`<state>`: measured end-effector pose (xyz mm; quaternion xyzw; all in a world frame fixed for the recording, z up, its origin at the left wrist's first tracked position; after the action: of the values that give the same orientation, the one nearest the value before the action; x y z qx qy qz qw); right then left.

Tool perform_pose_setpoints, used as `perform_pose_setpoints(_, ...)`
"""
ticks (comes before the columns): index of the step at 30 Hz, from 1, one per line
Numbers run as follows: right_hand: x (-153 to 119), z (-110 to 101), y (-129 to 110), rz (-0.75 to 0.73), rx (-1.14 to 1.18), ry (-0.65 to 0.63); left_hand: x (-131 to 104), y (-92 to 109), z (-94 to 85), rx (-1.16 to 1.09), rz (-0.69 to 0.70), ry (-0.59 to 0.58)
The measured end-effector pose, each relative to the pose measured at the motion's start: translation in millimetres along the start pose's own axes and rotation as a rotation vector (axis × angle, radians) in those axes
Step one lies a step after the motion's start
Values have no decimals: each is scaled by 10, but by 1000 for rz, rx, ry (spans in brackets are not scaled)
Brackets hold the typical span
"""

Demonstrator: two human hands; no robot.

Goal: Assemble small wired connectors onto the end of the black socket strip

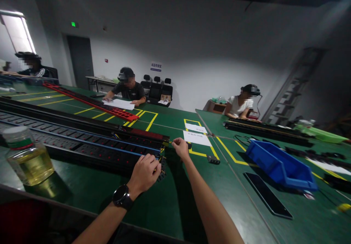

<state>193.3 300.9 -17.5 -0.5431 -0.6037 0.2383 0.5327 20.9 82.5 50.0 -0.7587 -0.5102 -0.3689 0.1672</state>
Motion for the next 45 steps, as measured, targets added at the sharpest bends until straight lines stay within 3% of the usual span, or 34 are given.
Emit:
perform_pose_setpoints(4, -8, -21, -4, -73, -91, 51, -1, 1, 6, 8, 7, 7)
perform_pose_setpoints(11, -36, 89, 8, -94, 88, -58, -6, -4, 26, 25, 13, 18)
perform_pose_setpoints(19, -40, 20, -38, -158, -197, 25, -6, -4, 27, 23, 12, 9)
perform_pose_setpoints(26, -11, 25, -91, -113, -449, 83, -5, -6, 20, 19, 5, 2)
perform_pose_setpoints(34, -39, 109, -164, -206, -524, -37, 0, -6, 8, 11, 5, 19)
perform_pose_setpoints(37, -144, -18, -196, -300, -556, -27, 4, -3, 12, 8, 5, 18)
perform_pose_setpoints(41, -252, -412, -146, -364, -793, 98, 4, -2, 20, 1, 3, 4)
perform_pose_setpoints(45, -249, -621, 78, -289, -943, 22, 8, -12, 21, 6, -4, 2)
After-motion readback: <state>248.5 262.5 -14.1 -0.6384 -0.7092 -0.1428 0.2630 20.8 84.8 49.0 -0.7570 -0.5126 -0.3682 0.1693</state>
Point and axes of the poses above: each hand's wrist, its own x-axis towards the middle knuckle, its own z-axis out of the palm, y = z × x, the point moved 9 cm from there along x, towards the middle knuckle, and after that the axes turned 11 degrees about y, right-handed, at the moved point
